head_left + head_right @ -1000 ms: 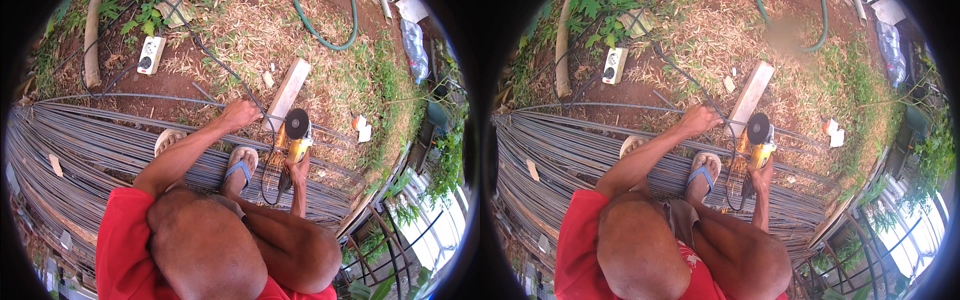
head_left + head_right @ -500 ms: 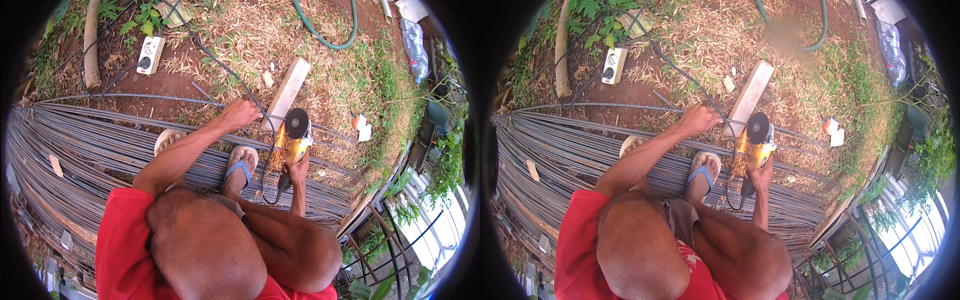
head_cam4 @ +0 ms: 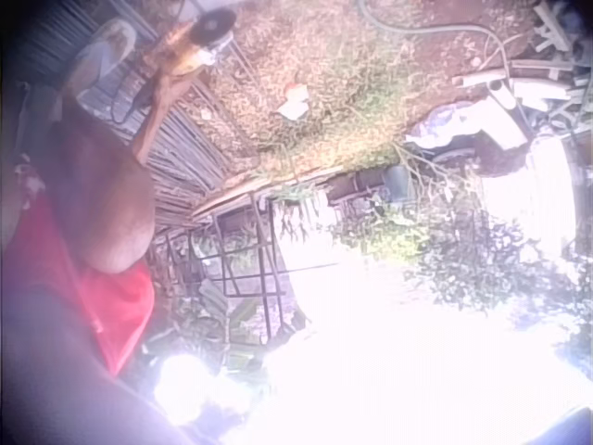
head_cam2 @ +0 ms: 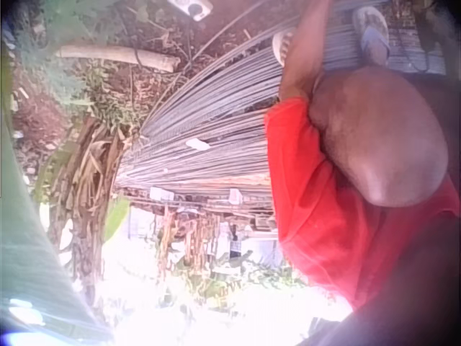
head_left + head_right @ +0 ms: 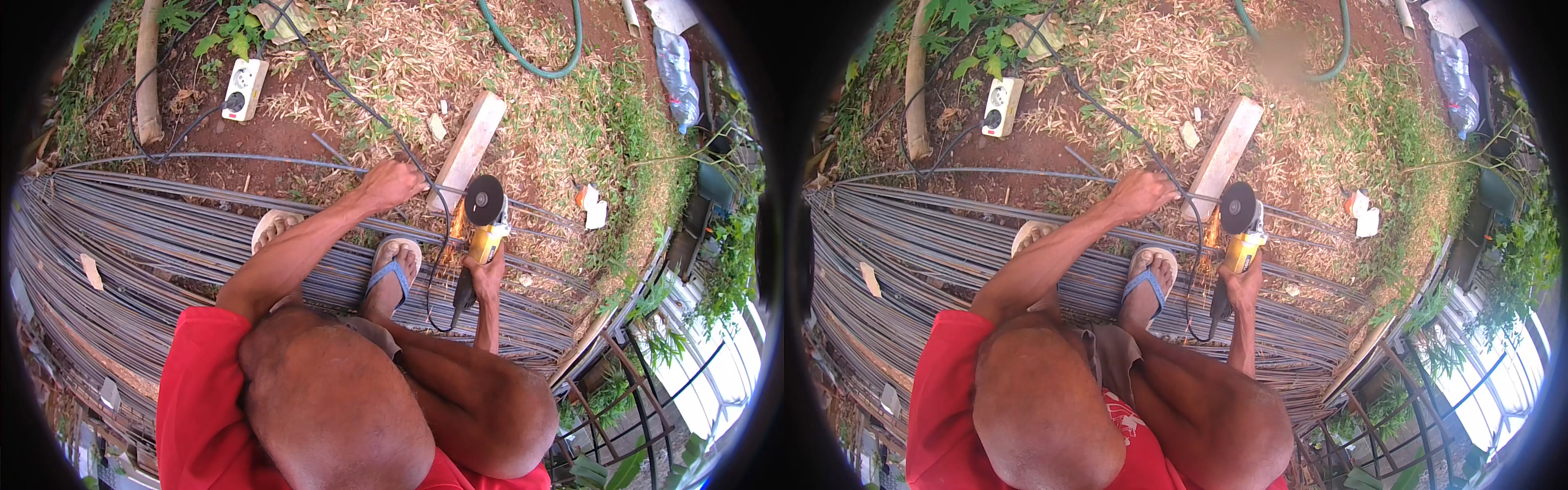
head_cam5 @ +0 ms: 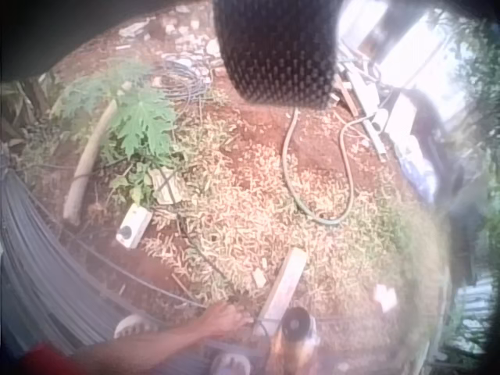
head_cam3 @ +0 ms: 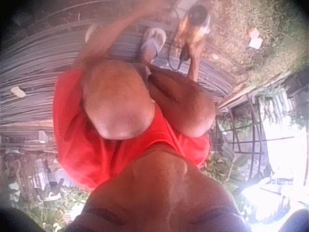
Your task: The person positions a metal rod on a wooden block and uses an angle grinder to cut it, producing sparks. The person repeats the cutting process on multiple rods laid out on the ground.
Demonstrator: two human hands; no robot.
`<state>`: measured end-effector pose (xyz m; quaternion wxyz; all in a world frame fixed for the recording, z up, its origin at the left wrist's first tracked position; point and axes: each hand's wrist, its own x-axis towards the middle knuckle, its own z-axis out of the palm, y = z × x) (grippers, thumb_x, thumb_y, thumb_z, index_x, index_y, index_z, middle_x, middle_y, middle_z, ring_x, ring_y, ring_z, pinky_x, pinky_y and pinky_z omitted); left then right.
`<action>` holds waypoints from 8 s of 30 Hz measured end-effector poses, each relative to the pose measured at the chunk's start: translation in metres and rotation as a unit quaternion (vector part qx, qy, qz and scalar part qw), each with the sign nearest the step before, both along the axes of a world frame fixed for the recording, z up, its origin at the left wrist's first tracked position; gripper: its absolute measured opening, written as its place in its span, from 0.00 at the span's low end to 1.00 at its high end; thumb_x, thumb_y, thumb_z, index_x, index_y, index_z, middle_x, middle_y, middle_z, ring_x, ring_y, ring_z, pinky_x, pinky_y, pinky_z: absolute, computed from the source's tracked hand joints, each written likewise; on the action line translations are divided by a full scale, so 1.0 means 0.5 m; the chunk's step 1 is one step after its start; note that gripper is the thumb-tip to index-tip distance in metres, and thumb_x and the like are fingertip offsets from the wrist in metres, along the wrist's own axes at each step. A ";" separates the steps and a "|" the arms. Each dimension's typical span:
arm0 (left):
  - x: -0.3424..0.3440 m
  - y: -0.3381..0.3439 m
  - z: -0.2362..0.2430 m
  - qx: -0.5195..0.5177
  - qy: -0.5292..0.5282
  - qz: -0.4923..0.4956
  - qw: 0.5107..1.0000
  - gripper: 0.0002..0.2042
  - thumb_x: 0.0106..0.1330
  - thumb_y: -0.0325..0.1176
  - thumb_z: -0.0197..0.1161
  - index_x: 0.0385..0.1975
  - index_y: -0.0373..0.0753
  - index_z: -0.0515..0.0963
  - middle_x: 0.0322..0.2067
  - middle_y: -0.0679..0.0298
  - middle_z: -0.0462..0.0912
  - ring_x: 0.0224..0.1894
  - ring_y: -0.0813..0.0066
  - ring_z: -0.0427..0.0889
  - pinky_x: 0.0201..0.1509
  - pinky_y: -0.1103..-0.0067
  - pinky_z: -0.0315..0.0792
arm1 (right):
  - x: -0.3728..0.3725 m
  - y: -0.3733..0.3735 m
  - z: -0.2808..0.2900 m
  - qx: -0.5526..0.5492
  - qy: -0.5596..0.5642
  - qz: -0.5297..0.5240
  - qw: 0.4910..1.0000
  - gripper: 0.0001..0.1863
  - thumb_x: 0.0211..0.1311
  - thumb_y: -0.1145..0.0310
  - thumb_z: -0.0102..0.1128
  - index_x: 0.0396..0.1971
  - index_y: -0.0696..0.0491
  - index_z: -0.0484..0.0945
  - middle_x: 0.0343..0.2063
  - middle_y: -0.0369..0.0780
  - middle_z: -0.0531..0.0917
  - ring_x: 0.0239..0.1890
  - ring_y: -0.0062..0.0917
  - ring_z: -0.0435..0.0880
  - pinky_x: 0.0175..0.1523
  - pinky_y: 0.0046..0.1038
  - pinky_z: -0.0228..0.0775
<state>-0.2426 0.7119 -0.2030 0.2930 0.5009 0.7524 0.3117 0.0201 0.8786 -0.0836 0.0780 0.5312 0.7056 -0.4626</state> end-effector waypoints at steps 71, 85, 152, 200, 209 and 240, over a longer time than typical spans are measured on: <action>-0.129 0.160 0.168 0.075 0.099 -0.101 0.987 0.20 0.63 0.18 0.64 0.56 0.38 0.81 0.54 0.54 0.83 0.57 0.56 0.81 0.62 0.59 0.79 | 0.149 -0.055 0.118 -0.091 0.259 -0.432 0.859 0.30 0.50 0.68 0.72 0.53 0.57 0.71 0.34 0.42 0.82 0.31 0.30 0.86 0.36 0.34 0.84; -0.179 0.363 0.082 -0.066 0.249 -0.380 0.888 0.37 0.48 0.25 0.79 0.62 0.64 0.82 0.66 0.67 0.74 0.79 0.46 0.58 0.78 0.33 0.57 | 0.142 -0.052 0.123 -0.110 0.273 -0.449 0.844 0.36 0.47 0.71 0.74 0.57 0.59 0.69 0.35 0.43 0.83 0.30 0.31 0.86 0.37 0.35 0.82; 0.025 0.122 0.150 0.012 -0.023 -0.068 0.997 0.10 0.73 0.30 0.64 0.50 0.35 0.80 0.38 0.44 0.88 0.38 0.41 0.88 0.43 0.55 0.79 | 0.141 -0.047 0.104 -0.094 0.280 -0.485 0.823 0.32 0.50 0.71 0.73 0.56 0.55 0.70 0.35 0.42 0.83 0.30 0.29 0.87 0.35 0.34 0.84; 0.008 0.093 0.169 -0.086 0.000 -0.003 0.996 0.17 0.71 0.36 0.69 0.57 0.46 0.79 0.36 0.47 0.90 0.37 0.43 0.90 0.41 0.56 0.80 | 0.147 -0.047 0.089 -0.086 0.226 -0.369 0.897 0.44 0.46 0.75 0.74 0.69 0.56 0.68 0.43 0.39 0.83 0.40 0.24 0.84 0.47 0.30 0.80; 0.003 0.070 0.113 -0.073 -0.061 0.015 0.995 0.12 0.72 0.36 0.69 0.52 0.45 0.80 0.34 0.47 0.90 0.38 0.43 0.90 0.40 0.56 0.80 | 0.089 -0.020 0.050 -0.019 0.072 -0.121 0.990 0.47 0.42 0.70 0.78 0.67 0.57 0.69 0.52 0.47 0.83 0.56 0.36 0.83 0.64 0.35 0.72; 0.004 0.054 0.077 -0.004 -0.034 0.024 0.999 0.11 0.71 0.34 0.71 0.50 0.43 0.81 0.31 0.50 0.89 0.35 0.47 0.90 0.36 0.61 0.78 | 0.014 -0.012 0.029 0.015 -0.024 -0.033 0.999 0.45 0.44 0.62 0.80 0.64 0.59 0.68 0.47 0.56 0.85 0.52 0.51 0.86 0.59 0.46 0.76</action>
